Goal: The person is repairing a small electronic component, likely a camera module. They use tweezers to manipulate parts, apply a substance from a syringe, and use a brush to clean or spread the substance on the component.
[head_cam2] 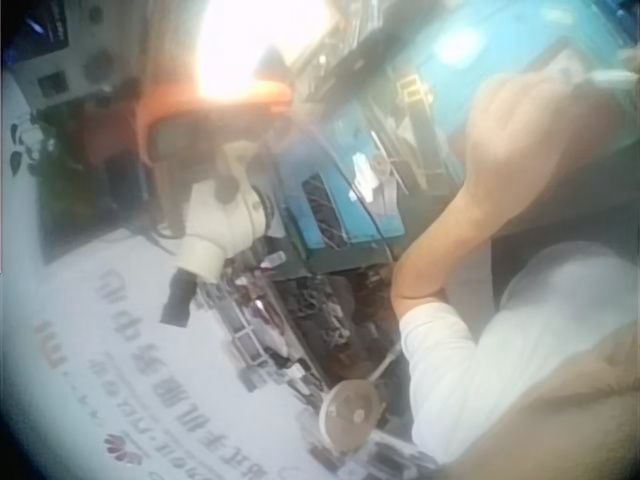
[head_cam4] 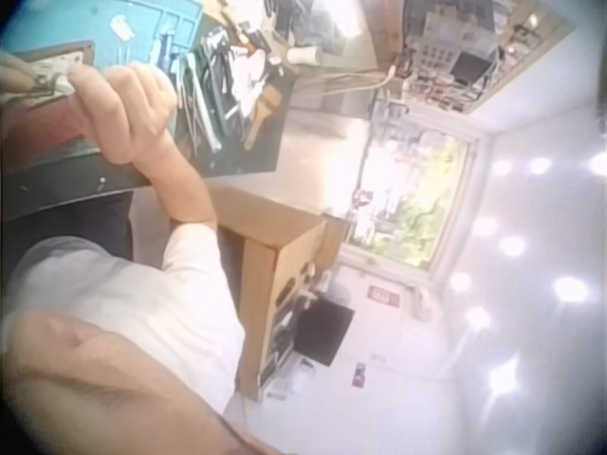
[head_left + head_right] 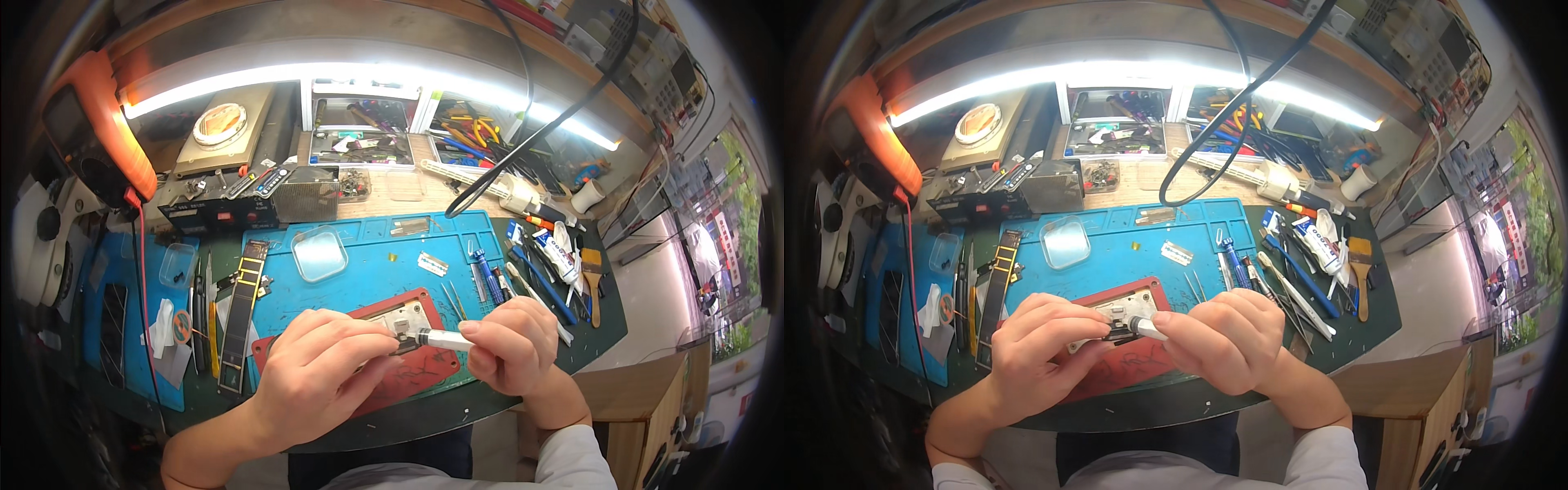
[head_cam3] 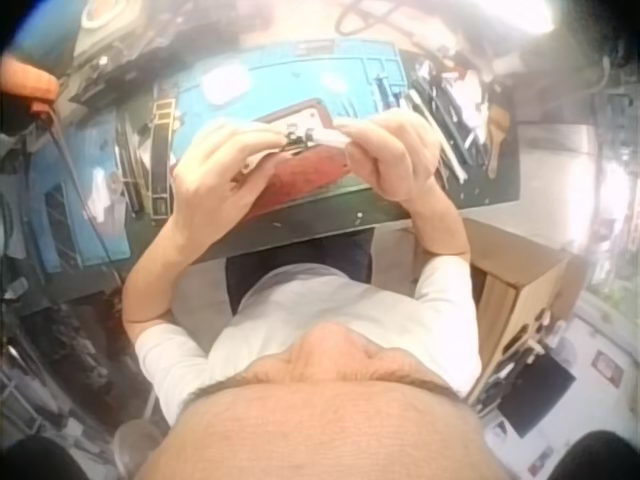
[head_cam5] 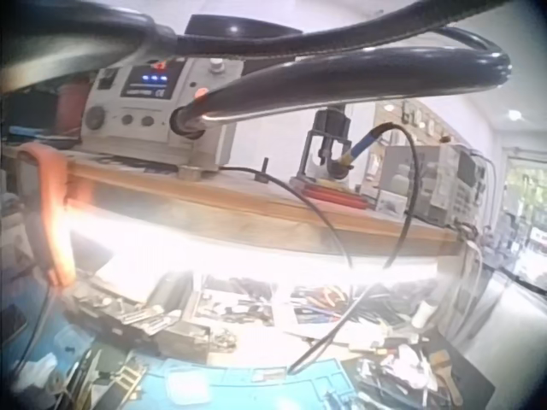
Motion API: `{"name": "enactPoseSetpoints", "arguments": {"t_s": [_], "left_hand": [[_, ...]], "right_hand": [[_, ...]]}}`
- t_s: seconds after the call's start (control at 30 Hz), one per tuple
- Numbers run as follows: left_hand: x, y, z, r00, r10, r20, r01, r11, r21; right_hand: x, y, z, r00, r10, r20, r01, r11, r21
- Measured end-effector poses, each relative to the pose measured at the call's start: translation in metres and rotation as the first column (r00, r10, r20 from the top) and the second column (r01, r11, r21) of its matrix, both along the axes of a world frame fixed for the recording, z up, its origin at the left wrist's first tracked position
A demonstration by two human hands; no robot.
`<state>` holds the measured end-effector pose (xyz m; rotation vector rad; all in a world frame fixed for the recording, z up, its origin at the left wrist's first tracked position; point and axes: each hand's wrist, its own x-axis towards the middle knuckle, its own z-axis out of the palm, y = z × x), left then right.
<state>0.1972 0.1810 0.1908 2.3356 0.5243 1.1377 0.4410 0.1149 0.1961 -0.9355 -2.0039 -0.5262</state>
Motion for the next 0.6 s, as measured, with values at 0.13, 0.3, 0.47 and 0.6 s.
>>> {"name": "enactPoseSetpoints", "arguments": {"t_s": [0.13, 0.3, 0.47, 0.6], "left_hand": [[0.0004, 0.0002, 0.0006, 1.0, -0.005, -0.003, 0.005, 1.0, -0.008], [-0.0013, 0.0007, 0.0004, 1.0, -0.008, -0.012, 0.008, 1.0, -0.011], [-0.0005, 0.0008, 0.0, 1.0, -0.025, -0.014, 0.025, 1.0, -0.009], [-0.0007, 0.0002, -0.0009, 0.999, -0.032, -0.013, 0.032, 0.999, -0.007]], "right_hand": [[0.0036, 0.0009, 0.0002, 1.0, 0.005, -0.031, -0.006, 1.0, -0.013], [0.0065, -0.0036, 0.0033, 0.987, -0.025, -0.161, 0.01, 0.996, -0.092], [0.0035, -0.0032, 0.0023, 0.952, -0.002, -0.305, -0.073, 0.969, -0.235], [0.001, -0.0027, 0.0001, 0.94, -0.019, -0.34, -0.079, 0.959, -0.271]]}}
